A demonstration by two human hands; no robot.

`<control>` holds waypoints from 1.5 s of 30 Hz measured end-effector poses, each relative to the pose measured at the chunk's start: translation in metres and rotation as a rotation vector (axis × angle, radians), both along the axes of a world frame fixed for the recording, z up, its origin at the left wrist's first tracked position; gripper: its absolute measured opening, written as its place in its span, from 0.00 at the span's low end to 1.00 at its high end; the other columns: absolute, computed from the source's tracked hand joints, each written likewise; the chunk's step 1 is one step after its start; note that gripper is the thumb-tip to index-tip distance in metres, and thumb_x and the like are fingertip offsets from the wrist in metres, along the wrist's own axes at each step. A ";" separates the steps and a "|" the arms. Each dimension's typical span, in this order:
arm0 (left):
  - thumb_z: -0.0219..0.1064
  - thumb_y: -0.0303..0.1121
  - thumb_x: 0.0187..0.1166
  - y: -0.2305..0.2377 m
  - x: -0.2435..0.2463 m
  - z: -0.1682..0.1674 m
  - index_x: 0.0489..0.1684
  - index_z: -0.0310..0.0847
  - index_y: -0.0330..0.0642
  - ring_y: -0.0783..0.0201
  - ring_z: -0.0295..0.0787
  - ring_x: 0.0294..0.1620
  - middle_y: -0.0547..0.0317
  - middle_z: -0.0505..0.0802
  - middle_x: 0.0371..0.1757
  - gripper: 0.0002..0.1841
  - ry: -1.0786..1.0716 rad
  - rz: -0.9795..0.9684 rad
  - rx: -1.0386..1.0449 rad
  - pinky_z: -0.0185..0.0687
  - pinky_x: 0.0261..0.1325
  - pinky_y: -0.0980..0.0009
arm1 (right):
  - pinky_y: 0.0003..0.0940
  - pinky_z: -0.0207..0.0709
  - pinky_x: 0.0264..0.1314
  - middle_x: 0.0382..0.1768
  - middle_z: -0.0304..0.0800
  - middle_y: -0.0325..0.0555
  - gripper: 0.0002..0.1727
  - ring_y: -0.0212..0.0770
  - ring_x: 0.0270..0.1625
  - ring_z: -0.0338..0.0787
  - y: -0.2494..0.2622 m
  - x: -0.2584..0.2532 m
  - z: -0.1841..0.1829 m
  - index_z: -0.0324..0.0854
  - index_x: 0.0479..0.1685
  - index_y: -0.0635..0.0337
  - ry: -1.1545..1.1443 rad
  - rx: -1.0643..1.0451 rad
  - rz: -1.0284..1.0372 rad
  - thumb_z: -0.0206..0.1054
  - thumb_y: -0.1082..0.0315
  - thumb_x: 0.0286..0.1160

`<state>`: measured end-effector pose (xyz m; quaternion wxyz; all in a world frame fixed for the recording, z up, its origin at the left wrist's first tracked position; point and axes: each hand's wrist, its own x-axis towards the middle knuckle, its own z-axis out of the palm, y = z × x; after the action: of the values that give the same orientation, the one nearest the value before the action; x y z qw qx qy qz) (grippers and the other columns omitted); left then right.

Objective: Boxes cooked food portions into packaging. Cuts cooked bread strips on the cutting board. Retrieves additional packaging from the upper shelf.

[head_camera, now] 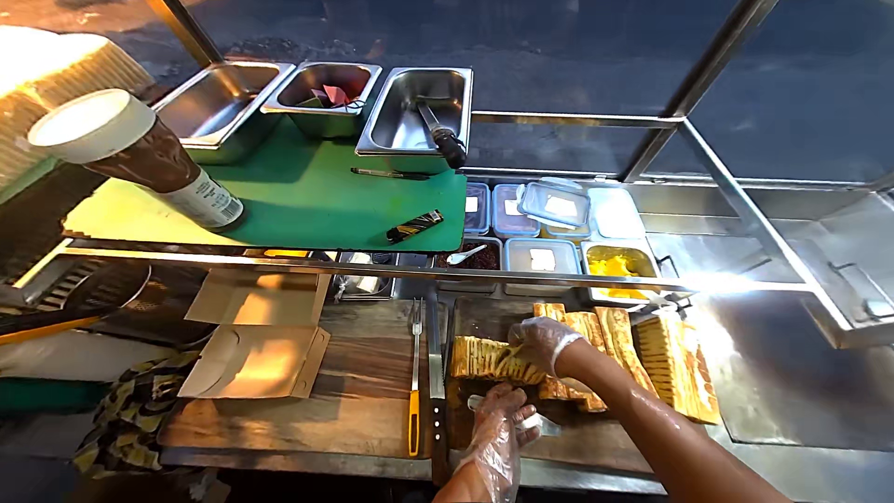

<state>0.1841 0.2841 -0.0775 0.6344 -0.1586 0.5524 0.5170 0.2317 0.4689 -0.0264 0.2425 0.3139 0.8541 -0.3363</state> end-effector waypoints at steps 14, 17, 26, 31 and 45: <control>0.67 0.49 0.78 0.060 -0.075 -0.007 0.77 0.80 0.57 0.60 0.84 0.73 0.57 0.90 0.69 0.27 1.135 -1.035 0.081 0.74 0.80 0.56 | 0.60 0.80 0.69 0.58 0.92 0.50 0.17 0.53 0.65 0.89 -0.002 -0.007 -0.020 0.88 0.65 0.46 -0.032 0.039 0.003 0.64 0.62 0.81; 0.66 0.46 0.80 0.066 -0.078 -0.008 0.71 0.83 0.54 0.58 0.85 0.71 0.56 0.91 0.65 0.22 1.110 -1.095 0.052 0.75 0.78 0.55 | 0.60 0.80 0.65 0.54 0.93 0.47 0.28 0.52 0.62 0.90 0.000 0.014 -0.007 0.75 0.80 0.32 -0.020 0.163 0.062 0.65 0.53 0.79; 0.73 0.50 0.71 0.092 -0.077 -0.003 0.71 0.84 0.63 0.60 0.83 0.73 0.62 0.90 0.69 0.26 1.022 -1.315 0.101 0.75 0.79 0.50 | 0.62 0.69 0.73 0.56 0.92 0.44 0.23 0.52 0.67 0.84 -0.002 0.031 -0.030 0.87 0.68 0.32 -0.102 0.207 0.076 0.69 0.54 0.70; 0.76 0.46 0.70 0.093 -0.089 0.017 0.57 0.90 0.58 0.64 0.91 0.55 0.60 0.94 0.56 0.17 0.844 -1.126 0.165 0.87 0.59 0.55 | 0.58 0.77 0.71 0.54 0.92 0.45 0.21 0.49 0.65 0.86 0.010 0.046 -0.007 0.91 0.61 0.35 0.149 0.027 -0.182 0.76 0.51 0.65; 0.78 0.36 0.72 -0.005 -0.175 0.097 0.64 0.82 0.46 0.67 0.83 0.26 0.56 0.91 0.44 0.22 0.460 -0.805 0.240 0.81 0.27 0.72 | 0.41 0.89 0.62 0.58 0.93 0.48 0.25 0.40 0.58 0.93 -0.107 -0.024 0.006 0.82 0.71 0.60 0.735 -0.530 -0.826 0.69 0.61 0.76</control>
<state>0.0087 0.2796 0.0197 0.6594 0.2608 0.6323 0.3121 0.2077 0.3616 -0.0205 -0.1487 0.4113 0.5770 -0.6898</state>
